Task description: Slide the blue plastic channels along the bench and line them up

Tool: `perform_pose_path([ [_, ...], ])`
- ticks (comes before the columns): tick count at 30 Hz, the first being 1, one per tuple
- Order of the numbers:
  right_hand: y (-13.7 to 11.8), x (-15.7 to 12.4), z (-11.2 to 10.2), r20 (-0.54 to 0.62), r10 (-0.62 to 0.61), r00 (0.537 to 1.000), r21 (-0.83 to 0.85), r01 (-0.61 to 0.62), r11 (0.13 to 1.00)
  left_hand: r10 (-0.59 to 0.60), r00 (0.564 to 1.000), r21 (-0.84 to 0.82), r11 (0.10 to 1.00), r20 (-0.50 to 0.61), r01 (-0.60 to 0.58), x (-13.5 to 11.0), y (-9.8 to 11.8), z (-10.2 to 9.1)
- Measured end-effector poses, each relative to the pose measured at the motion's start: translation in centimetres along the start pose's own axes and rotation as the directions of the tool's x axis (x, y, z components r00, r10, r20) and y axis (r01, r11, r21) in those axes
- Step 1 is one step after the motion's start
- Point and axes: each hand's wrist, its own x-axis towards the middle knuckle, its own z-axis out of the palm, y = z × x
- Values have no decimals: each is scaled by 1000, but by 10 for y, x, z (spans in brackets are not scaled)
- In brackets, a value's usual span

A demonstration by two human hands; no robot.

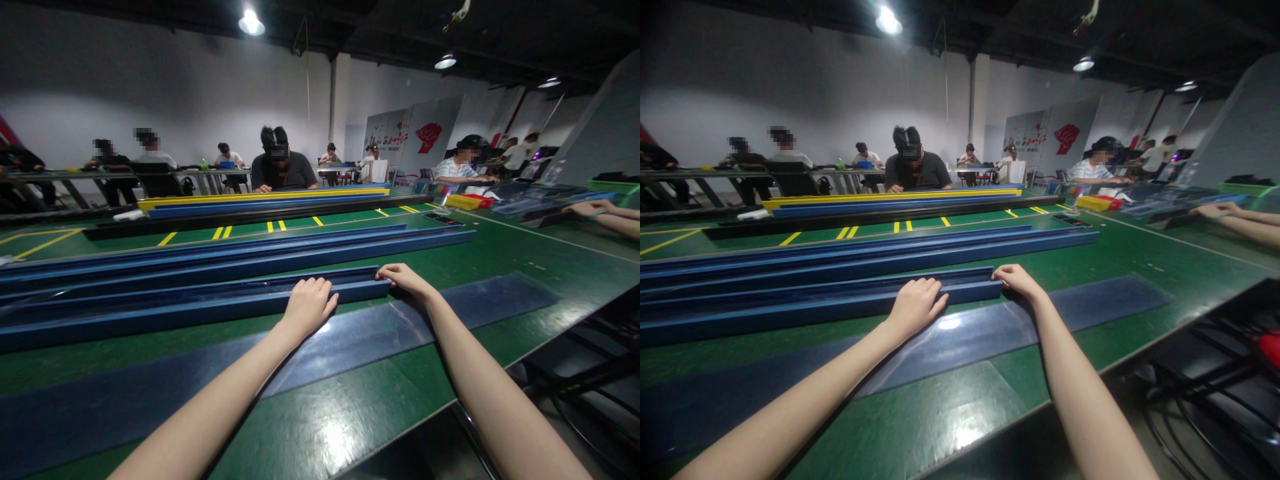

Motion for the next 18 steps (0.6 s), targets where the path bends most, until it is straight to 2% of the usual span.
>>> perform_pose_path([
  [11, -4, -1, 0, -13, -9, 1000, -46, 8, 999, -1, 999, -20, 1000, 41, 2, 1, 0, -2],
  [18, -20, -12, 4, -152, 15, 988, -133, -36, 991, 0, 980, -99, 995, 199, 20, 7, -5, -14],
])
